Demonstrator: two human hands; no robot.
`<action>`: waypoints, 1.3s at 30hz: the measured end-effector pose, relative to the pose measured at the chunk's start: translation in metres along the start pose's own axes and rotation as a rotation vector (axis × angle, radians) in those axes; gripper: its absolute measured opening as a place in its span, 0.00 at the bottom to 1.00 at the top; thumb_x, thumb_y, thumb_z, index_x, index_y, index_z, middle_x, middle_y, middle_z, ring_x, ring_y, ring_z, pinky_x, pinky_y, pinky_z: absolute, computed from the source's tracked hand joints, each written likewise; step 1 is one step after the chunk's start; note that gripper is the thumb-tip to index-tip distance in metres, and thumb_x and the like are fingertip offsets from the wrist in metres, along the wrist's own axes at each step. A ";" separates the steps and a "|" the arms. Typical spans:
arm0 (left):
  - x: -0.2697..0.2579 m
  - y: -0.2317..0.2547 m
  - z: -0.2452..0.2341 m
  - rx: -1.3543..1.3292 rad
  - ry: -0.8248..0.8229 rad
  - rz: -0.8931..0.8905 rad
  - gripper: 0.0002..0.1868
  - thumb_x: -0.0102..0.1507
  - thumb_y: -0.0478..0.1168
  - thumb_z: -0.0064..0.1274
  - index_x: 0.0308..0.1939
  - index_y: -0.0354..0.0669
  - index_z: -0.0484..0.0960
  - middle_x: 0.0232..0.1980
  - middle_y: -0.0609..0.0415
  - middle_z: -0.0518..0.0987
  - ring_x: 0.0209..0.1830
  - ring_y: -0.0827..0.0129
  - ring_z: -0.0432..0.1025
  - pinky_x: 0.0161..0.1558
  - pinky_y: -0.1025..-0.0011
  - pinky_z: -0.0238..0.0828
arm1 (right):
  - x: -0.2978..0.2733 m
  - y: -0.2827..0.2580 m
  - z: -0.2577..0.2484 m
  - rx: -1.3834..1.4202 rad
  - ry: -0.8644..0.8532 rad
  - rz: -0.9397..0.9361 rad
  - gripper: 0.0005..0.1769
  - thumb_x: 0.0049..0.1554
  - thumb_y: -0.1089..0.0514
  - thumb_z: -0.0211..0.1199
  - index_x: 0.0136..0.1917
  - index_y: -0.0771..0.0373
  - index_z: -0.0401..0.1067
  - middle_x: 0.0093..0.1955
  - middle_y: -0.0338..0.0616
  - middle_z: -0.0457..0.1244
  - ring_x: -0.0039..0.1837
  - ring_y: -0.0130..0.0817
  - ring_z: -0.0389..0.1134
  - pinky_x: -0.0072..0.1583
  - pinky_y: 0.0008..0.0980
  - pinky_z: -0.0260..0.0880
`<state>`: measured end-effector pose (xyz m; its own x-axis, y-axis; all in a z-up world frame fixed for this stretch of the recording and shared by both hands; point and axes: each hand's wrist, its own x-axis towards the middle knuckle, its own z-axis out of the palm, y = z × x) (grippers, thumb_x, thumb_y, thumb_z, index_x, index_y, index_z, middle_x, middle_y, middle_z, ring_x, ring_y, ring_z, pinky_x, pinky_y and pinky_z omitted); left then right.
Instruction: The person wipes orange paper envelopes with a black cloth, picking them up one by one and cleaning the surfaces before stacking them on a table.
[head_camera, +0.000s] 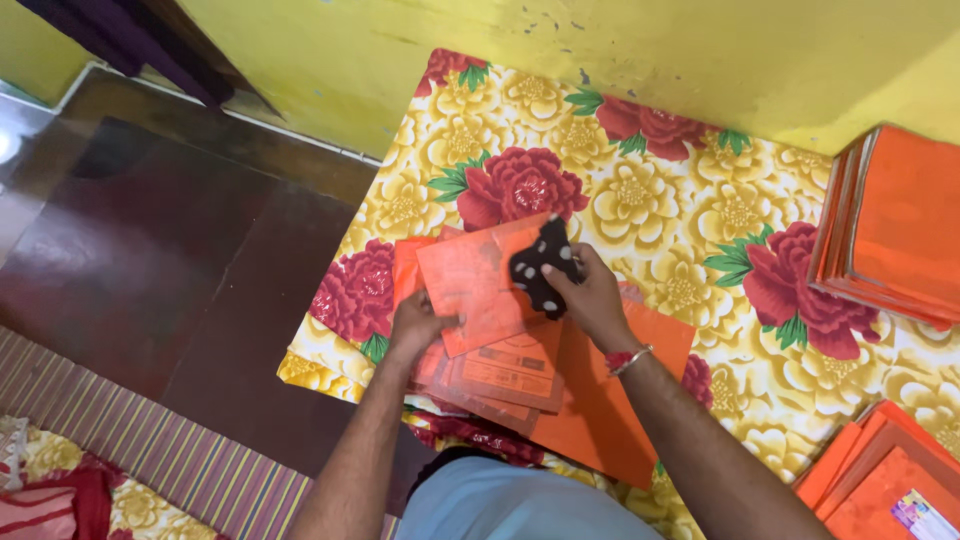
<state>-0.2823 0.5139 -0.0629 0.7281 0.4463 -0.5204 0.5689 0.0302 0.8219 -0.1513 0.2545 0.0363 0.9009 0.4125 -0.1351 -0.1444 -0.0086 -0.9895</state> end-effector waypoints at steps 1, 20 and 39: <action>0.006 0.002 0.000 -0.013 0.030 0.018 0.18 0.56 0.32 0.69 0.49 0.34 0.82 0.42 0.47 0.85 0.34 0.68 0.76 0.33 0.67 0.72 | 0.002 0.000 0.006 0.024 -0.023 0.001 0.16 0.59 0.60 0.66 0.58 0.64 0.67 0.51 0.41 0.69 0.51 0.25 0.72 0.50 0.25 0.75; 0.064 0.012 0.013 -0.351 -0.025 0.397 0.26 0.56 0.24 0.60 0.56 0.36 0.70 0.57 0.48 0.80 0.58 0.69 0.77 0.56 0.73 0.76 | -0.010 0.010 0.079 -1.141 -0.230 -0.480 0.30 0.61 0.50 0.58 0.76 0.51 0.62 0.82 0.56 0.49 0.81 0.62 0.45 0.76 0.64 0.42; 0.040 0.039 -0.003 0.073 0.009 0.266 0.31 0.53 0.30 0.70 0.56 0.36 0.71 0.40 0.46 0.79 0.32 0.69 0.70 0.34 0.69 0.69 | 0.041 0.034 0.114 -1.179 -0.238 -0.495 0.32 0.61 0.53 0.54 0.78 0.57 0.58 0.82 0.62 0.46 0.81 0.66 0.45 0.77 0.63 0.41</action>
<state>-0.2318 0.5355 -0.0514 0.8525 0.4375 -0.2862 0.3843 -0.1533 0.9104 -0.1656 0.3751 0.0025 0.6427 0.7518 0.1475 0.7347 -0.5502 -0.3969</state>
